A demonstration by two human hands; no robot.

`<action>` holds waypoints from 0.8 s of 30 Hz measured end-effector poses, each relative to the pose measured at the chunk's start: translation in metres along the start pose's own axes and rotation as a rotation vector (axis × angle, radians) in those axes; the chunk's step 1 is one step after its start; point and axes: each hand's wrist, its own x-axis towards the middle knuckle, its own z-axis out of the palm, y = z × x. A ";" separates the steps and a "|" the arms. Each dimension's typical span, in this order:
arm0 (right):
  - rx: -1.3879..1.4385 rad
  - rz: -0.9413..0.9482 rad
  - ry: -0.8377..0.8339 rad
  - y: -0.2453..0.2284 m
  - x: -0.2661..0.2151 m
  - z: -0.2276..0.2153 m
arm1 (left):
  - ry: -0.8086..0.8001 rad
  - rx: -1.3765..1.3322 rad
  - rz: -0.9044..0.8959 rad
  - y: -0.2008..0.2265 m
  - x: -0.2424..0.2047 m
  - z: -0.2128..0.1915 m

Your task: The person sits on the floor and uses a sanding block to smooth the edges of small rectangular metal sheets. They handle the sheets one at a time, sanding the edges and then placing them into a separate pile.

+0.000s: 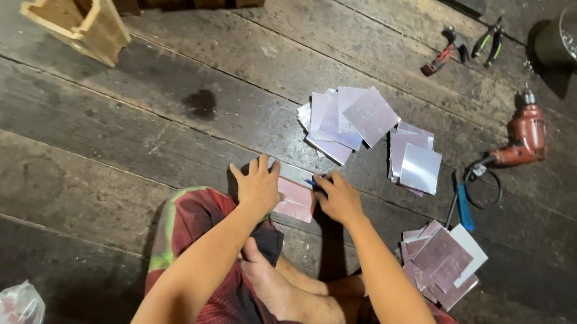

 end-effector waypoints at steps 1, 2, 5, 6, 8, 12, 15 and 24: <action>0.002 0.008 -0.006 0.003 0.002 0.003 | -0.008 0.000 0.006 0.000 0.001 0.002; 0.031 -0.011 0.018 0.006 0.003 0.005 | 0.007 0.008 0.021 -0.001 0.002 0.003; 0.064 -0.045 0.048 0.012 0.008 0.012 | 0.039 0.006 0.031 -0.004 0.005 0.005; 0.063 -0.054 0.057 0.014 0.008 0.014 | 0.056 -0.005 0.032 -0.004 0.007 0.006; 0.054 -0.057 0.072 0.007 0.005 0.006 | 0.104 -0.051 0.029 -0.011 0.023 0.019; 0.053 -0.047 0.086 0.001 0.003 0.000 | 0.205 -0.095 0.022 -0.023 0.065 0.061; 0.066 -0.056 0.080 -0.001 0.004 -0.004 | 0.215 -0.124 0.019 -0.023 0.062 0.054; 0.153 -0.006 0.155 -0.010 -0.006 0.021 | 0.104 -0.189 -0.065 -0.020 0.061 0.015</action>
